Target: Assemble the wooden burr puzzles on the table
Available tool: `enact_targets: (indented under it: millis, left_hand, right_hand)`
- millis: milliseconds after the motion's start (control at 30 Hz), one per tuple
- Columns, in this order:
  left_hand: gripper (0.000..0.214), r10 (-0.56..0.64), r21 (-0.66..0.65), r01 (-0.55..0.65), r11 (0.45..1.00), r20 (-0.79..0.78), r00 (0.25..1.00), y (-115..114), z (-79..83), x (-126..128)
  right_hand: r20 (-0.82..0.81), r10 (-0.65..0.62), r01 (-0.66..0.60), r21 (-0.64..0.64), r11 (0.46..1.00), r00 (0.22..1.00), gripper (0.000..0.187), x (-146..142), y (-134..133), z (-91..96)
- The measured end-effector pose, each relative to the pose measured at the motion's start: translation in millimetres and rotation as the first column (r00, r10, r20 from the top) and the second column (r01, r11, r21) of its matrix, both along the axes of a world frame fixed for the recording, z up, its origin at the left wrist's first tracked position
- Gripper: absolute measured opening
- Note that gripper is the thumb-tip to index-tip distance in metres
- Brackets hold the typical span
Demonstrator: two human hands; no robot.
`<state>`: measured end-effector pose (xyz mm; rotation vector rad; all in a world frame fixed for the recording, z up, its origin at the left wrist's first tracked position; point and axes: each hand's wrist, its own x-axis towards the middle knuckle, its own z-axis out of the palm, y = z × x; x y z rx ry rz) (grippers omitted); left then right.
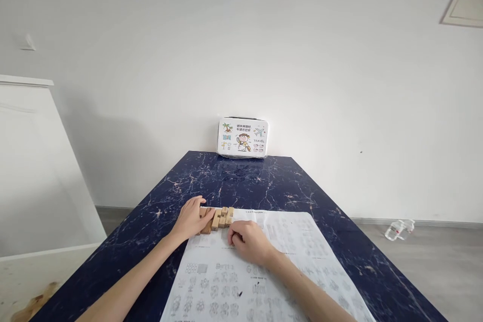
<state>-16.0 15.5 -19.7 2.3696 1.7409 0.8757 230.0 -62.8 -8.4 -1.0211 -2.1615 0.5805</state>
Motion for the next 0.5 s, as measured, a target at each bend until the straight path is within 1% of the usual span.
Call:
enact_targets:
  millis: [100, 333, 500]
  left_hand:
    - [0.057, 0.014, -0.023, -0.013, 1.000, 0.017, 1.000, -1.4, 2.6, 1.1]
    - [0.049, 0.036, -0.049, -0.032, 0.998, 0.082, 0.996, -1.3, 5.2, 0.9]
    - [0.037, 0.047, -0.008, -0.047, 0.999, 0.059, 0.997, -4.6, 9.7, 2.0]
  right_hand:
    - [0.005, -0.004, 0.004, -0.002, 1.000, 1.000, 0.027, -0.1, 0.0, 0.1]
    - [0.015, -0.002, 0.002, 0.003, 1.000, 1.000, 0.027, -0.5, -0.3, 0.9]
    - [0.024, 0.002, -0.002, 0.005, 1.000, 1.000, 0.027, -0.8, 0.5, -0.3]
